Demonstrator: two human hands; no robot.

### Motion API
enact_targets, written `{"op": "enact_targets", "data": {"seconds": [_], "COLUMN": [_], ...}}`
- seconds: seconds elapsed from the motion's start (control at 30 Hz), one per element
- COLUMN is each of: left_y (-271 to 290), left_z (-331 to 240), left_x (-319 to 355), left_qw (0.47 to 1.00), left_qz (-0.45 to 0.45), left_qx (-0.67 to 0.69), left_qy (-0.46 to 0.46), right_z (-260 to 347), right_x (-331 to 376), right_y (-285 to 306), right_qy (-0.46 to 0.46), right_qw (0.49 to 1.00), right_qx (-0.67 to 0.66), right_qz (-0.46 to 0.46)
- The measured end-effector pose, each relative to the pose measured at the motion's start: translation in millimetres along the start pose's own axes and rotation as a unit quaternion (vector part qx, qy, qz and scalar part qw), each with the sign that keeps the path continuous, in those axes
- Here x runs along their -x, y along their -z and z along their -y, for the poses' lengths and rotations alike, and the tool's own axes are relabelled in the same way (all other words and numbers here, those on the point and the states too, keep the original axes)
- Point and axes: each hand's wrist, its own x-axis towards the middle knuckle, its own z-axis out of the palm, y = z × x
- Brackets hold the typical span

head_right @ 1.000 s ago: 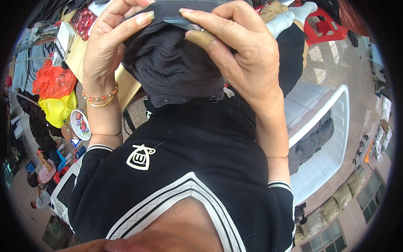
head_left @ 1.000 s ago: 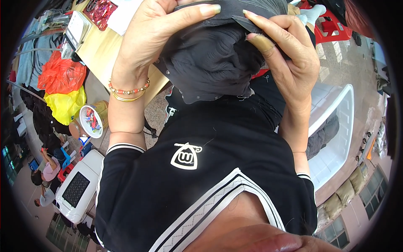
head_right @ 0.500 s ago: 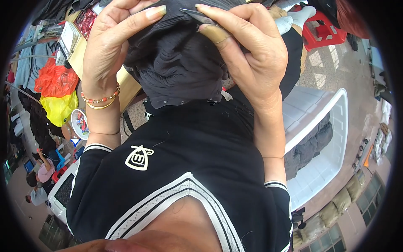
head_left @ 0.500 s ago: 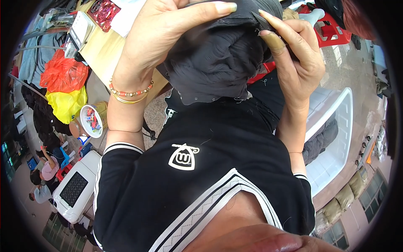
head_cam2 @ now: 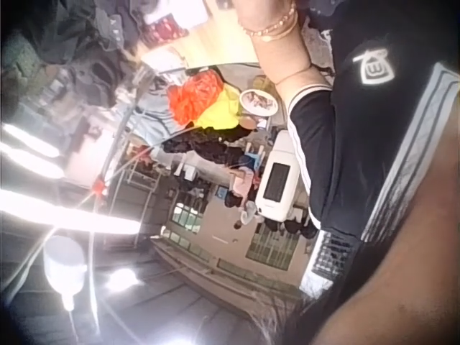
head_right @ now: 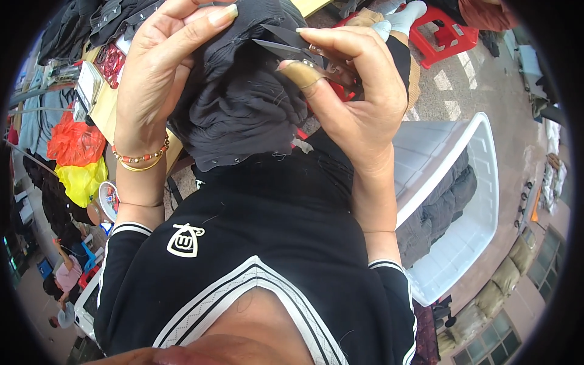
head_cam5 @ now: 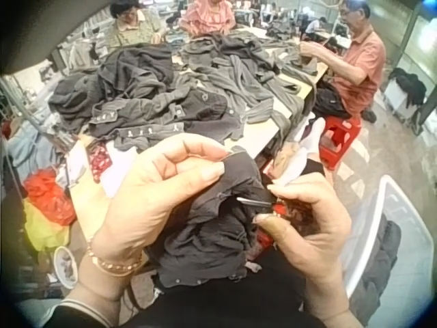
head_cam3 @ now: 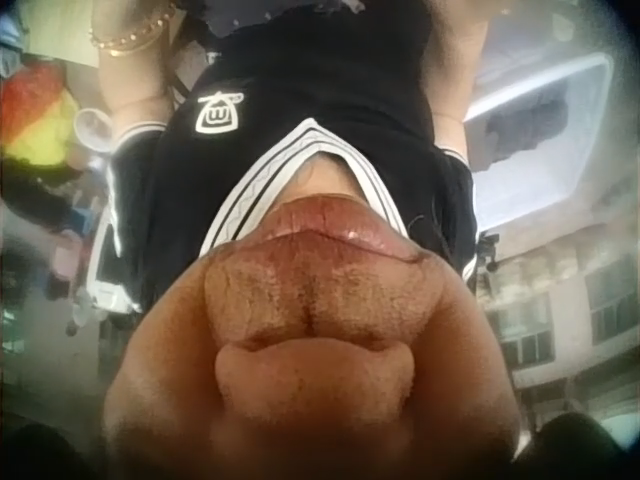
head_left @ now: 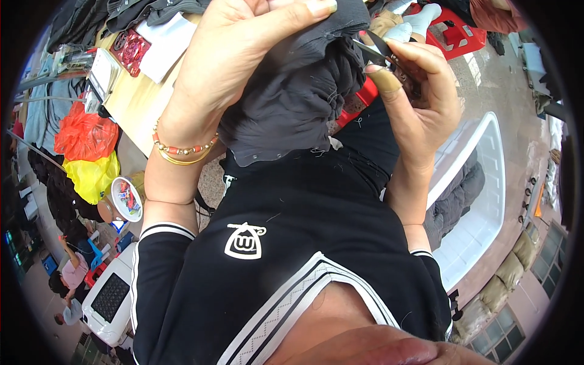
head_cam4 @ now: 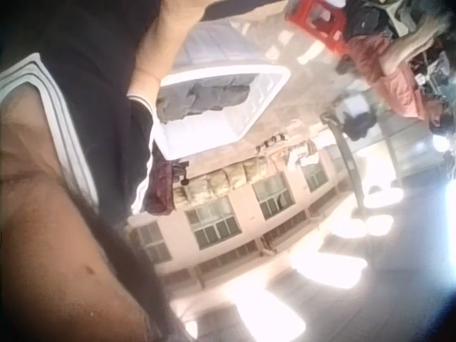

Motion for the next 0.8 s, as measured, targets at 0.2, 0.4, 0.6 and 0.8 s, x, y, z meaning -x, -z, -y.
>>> {"op": "enact_targets", "data": {"seconds": [0.2,0.4,0.6,0.8], "left_y": [2,2,1,5], "left_z": [13,11,8,12], "left_x": [-22,-17,-6,-9], "left_qw": [0.927,0.928,1.0,1.0], "left_qz": [0.273,0.271,0.007,0.008], "left_qx": [0.075,0.068,0.014,0.003], "left_qy": [-0.248,-0.246,0.002,0.001], "right_z": [0,4,-1,-2], "right_x": [1,0,-4,-2], "right_y": [-2,-9,-11,-10], "right_qy": [0.052,0.035,0.067,0.075], "right_qw": [0.997,0.997,0.996,0.995], "right_qx": [0.057,0.061,0.05,0.048], "right_qz": [0.019,0.027,0.032,0.036]}}
